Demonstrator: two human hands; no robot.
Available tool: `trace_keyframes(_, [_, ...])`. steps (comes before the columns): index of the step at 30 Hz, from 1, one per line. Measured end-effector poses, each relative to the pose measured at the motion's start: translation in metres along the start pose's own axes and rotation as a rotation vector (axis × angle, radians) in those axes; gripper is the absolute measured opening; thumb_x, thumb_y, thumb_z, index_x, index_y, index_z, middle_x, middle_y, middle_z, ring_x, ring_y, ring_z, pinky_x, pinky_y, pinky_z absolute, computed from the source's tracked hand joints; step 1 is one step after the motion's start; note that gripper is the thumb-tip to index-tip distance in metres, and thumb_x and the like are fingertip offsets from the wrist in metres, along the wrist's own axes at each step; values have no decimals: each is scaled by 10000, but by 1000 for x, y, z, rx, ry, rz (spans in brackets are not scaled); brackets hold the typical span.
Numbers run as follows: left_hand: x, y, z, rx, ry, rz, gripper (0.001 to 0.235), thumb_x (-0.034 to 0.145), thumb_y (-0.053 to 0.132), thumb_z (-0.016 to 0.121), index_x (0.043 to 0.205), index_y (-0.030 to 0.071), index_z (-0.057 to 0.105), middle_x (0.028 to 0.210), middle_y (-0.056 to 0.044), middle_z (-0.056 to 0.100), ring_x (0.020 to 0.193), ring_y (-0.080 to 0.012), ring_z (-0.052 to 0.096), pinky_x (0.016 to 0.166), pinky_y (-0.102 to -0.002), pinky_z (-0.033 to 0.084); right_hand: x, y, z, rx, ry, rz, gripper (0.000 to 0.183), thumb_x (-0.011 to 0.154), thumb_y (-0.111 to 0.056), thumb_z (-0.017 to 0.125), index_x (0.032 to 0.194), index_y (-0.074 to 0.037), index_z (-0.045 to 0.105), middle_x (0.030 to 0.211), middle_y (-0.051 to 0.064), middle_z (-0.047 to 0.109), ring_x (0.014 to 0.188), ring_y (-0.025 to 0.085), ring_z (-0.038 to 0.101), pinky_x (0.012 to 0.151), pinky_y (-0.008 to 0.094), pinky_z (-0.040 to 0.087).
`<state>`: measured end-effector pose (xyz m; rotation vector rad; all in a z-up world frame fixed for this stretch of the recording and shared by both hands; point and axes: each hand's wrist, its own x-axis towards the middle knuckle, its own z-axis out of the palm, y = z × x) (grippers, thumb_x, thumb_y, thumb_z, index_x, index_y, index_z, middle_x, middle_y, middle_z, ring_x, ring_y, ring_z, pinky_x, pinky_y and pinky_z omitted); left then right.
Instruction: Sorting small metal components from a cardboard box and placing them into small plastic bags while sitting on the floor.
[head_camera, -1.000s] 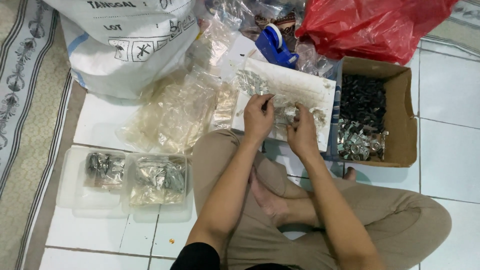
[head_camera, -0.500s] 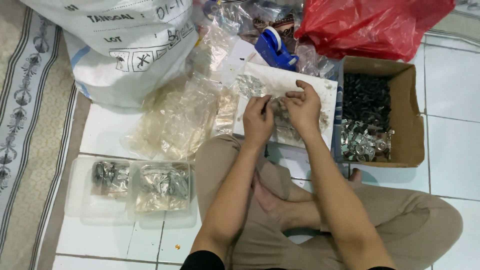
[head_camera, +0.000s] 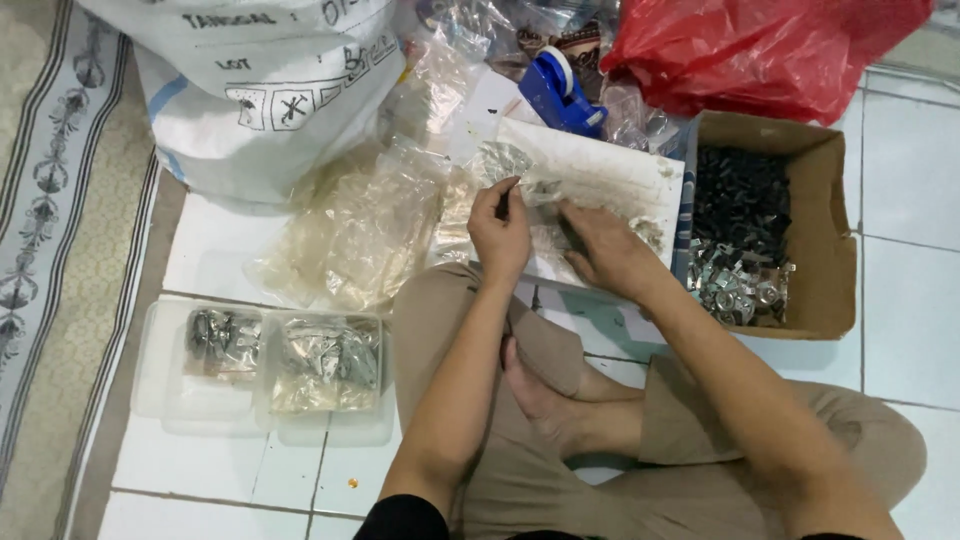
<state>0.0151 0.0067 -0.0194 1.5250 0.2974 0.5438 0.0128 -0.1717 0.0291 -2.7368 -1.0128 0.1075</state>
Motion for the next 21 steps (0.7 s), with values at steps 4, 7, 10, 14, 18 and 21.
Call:
trace_keyframes(4, [-1,5,2,-20,-42,-52,161,963,89,645,1053,115,776,824,-97,664,775,-219,669,714,-322,528,-22,3,14,-6,-8,99,688,942,-159,641,1567,-19,390,1228,262,670,1187,433,612,1061,529,440])
trace_keyframes(7, [-3,2,4,21,-88,4,156,967,111,650,1062,126,772,860,-108,673,836,-285,694,761,-366,547,-30,-5,17,-191,65,33,659,966,-163,628,1570,-63,384,1068,181,687,1067,333,643,981,431,471])
trace_keyframes(10, [-4,5,3,41,-95,43,155,969,109,646,1066,126,766,866,-97,667,855,-283,697,773,-362,545,-27,-5,25,-575,30,-33,623,968,-184,502,1576,-114,387,993,8,608,989,169,596,935,271,426])
trace_keyframes(14, [-4,8,2,37,-85,56,154,972,101,640,1065,107,762,874,-112,671,867,-301,700,776,-377,551,-21,2,43,-595,145,-72,549,988,-162,523,1526,-95,439,922,47,592,879,217,596,798,334,447])
trace_keyframes(18, [-6,5,1,31,-86,83,161,962,99,639,1067,115,761,877,-118,664,872,-330,700,767,-392,555,-14,2,40,-638,223,-82,594,944,-93,530,1525,-39,421,841,60,598,770,225,597,704,327,465])
trace_keyframes(21, [-5,2,3,32,-99,94,155,960,106,643,1064,109,759,875,-120,664,873,-337,702,768,-395,560,-7,-3,29,-642,265,-66,594,943,-91,529,1528,-45,434,825,72,581,757,244,592,690,353,471])
